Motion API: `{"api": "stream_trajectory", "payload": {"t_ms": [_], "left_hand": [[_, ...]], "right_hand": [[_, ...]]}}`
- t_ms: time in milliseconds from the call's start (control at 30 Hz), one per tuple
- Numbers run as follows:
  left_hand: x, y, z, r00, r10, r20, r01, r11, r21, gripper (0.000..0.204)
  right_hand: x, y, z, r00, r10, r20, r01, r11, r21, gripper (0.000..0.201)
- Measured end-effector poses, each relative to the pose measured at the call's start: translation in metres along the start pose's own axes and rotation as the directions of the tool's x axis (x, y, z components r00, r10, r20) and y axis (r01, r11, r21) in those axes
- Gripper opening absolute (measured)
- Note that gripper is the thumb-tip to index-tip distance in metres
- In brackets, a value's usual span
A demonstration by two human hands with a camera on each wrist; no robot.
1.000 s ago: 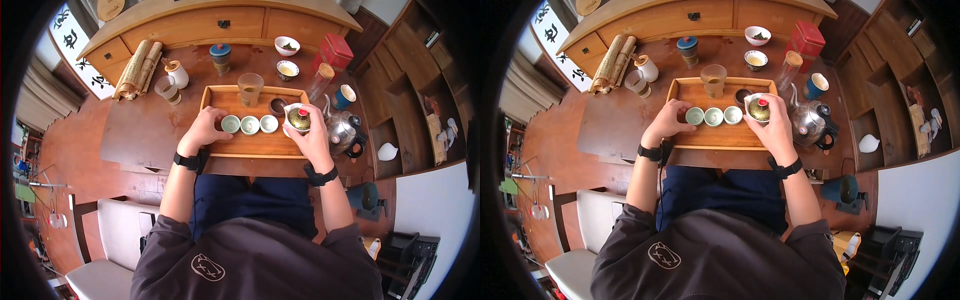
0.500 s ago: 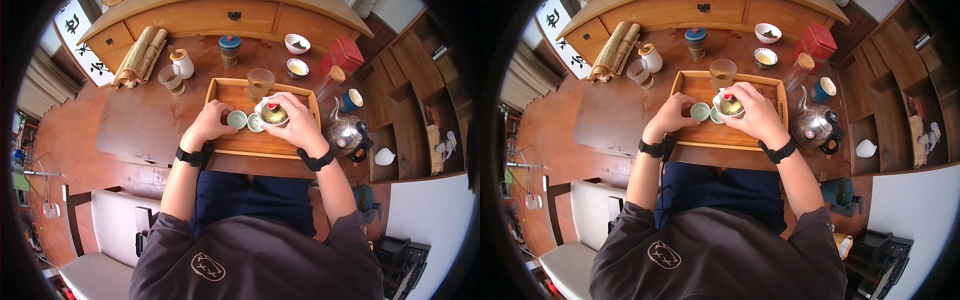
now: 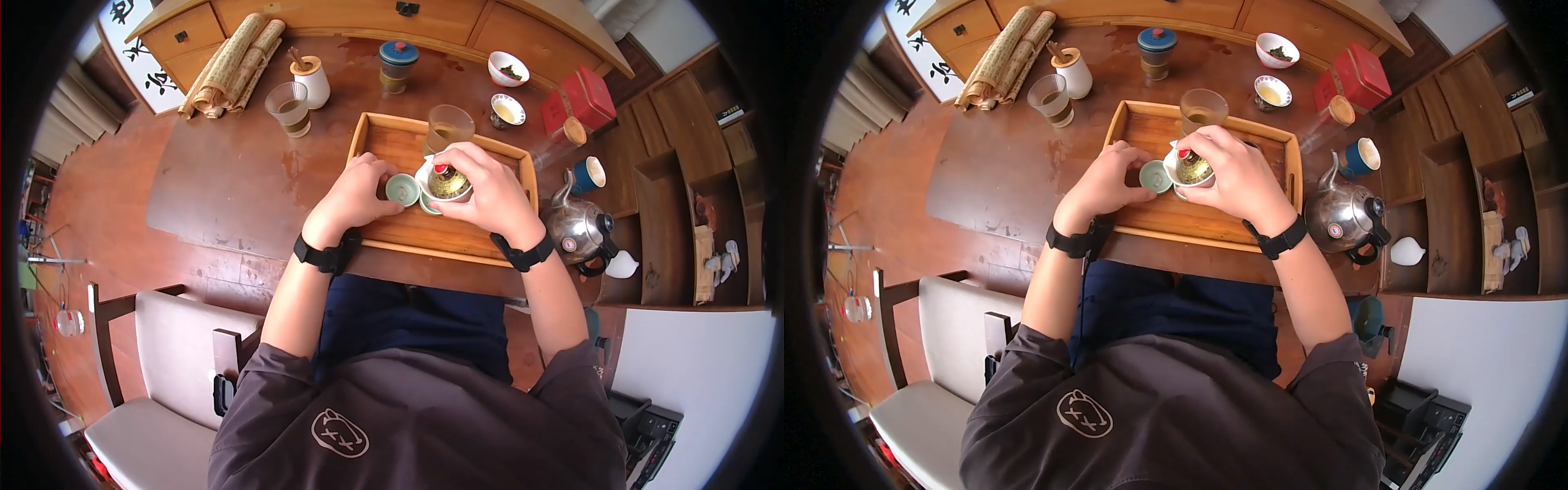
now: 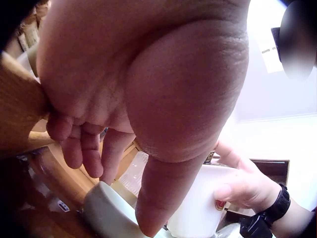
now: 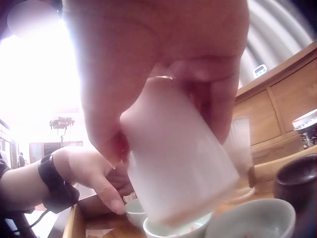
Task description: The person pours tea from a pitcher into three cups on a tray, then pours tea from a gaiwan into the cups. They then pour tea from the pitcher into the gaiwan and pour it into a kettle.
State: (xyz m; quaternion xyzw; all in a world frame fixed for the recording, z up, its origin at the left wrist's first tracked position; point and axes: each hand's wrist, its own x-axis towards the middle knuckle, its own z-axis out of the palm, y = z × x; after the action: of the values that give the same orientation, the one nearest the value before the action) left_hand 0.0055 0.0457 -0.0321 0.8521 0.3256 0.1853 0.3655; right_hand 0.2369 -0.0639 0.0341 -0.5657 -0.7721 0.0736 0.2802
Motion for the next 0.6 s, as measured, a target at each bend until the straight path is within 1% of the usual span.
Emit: {"api": "stream_trajectory", "payload": {"t_ms": [200,300,400,600], "left_hand": [[-0.0002,-0.0004,0.0013,1.0,0.006,0.006,-0.006,1.0,-0.004,0.055],[-0.0006,0.0017,0.0004,1.0,0.001,0.003,-0.001,1.0,-0.005,0.055],[-0.0001,0.0007,0.0015,1.0,-0.006,-0.002,0.006,1.0,-0.008,0.055],[0.0004,-0.0008,0.0033,1.0,0.0,-0.012,0.0,1.0,0.005,0.055]], "right_hand": [[0.0058,0.0024,0.0026,0.998,-0.023,0.053,0.026,0.997,-0.066,0.052],[0.0071,0.001,0.0032,0.996,-0.004,0.089,0.012,0.997,-0.082,0.054],[0.0068,0.0009,0.0053,0.996,-0.039,0.081,0.049,0.99,-0.132,0.056],[0.0087,0.0016,0.008,0.995,-0.044,0.092,0.058,0.986,-0.155,0.058]]}}
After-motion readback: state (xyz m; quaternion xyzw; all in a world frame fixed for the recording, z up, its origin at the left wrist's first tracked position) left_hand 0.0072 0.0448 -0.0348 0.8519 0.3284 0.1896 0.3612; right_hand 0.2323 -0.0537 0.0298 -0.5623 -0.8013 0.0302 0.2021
